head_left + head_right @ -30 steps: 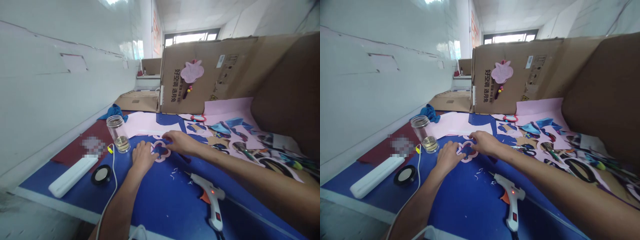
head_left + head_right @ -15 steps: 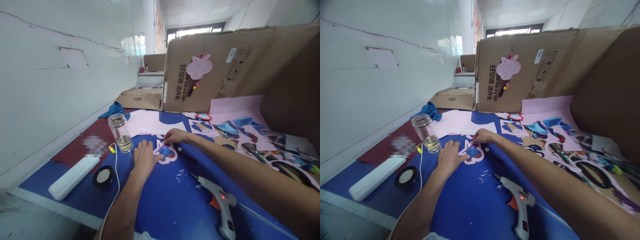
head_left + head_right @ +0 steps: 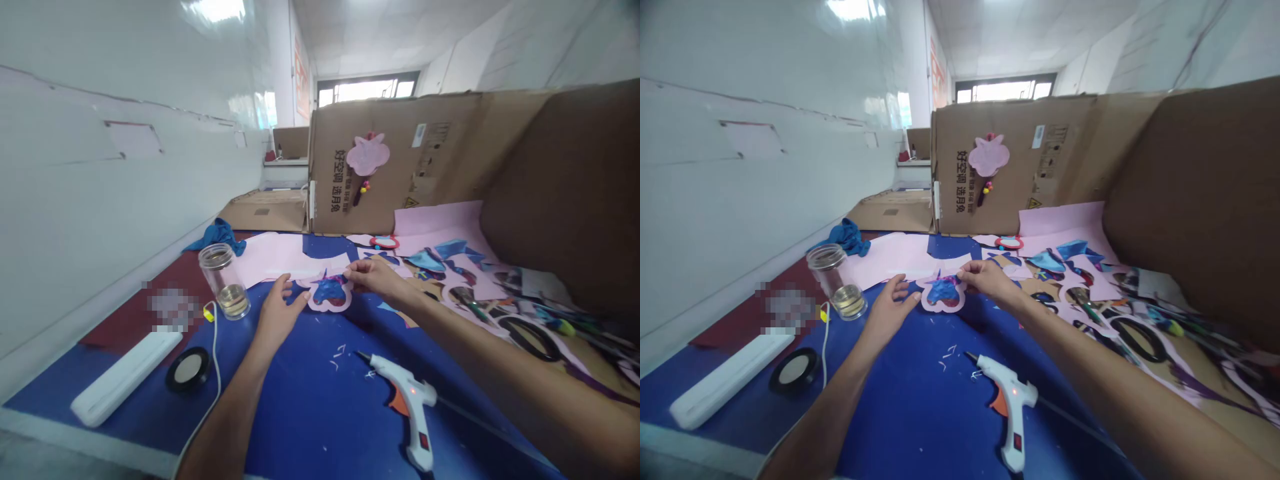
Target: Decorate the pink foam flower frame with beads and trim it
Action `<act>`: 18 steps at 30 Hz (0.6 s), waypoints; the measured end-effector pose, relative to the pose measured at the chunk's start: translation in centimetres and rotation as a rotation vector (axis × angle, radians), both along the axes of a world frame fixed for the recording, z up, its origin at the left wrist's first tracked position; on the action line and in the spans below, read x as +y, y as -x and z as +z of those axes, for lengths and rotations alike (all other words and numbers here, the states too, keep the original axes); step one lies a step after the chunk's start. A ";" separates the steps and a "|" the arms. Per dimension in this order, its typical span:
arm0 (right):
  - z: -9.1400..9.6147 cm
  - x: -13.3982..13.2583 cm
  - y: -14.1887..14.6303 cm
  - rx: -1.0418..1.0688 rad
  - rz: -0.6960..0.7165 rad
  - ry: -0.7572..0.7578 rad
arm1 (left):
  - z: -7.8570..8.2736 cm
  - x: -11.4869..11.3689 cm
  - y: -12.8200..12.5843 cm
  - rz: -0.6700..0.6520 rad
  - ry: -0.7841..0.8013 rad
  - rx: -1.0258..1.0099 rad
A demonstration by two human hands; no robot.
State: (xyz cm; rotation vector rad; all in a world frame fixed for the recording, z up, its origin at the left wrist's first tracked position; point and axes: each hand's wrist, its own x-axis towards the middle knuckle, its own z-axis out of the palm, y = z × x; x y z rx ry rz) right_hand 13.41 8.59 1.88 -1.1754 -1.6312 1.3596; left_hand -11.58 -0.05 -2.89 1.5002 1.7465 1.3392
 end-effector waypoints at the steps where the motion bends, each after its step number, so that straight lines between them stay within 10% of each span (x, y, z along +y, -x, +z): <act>1: 0.2 -0.6 -0.6 0.043 -0.033 0.002 | 0.1 0.2 -0.4 -0.045 0.022 -0.122; 7: 0.9 -3.4 -3.6 0.313 -0.163 0.091 | 2.1 0.6 -4.0 -0.294 0.138 -0.479; 18: 1.6 -4.8 -6.9 0.389 -0.145 0.109 | 5.9 1.7 -8.7 -0.295 0.067 -0.672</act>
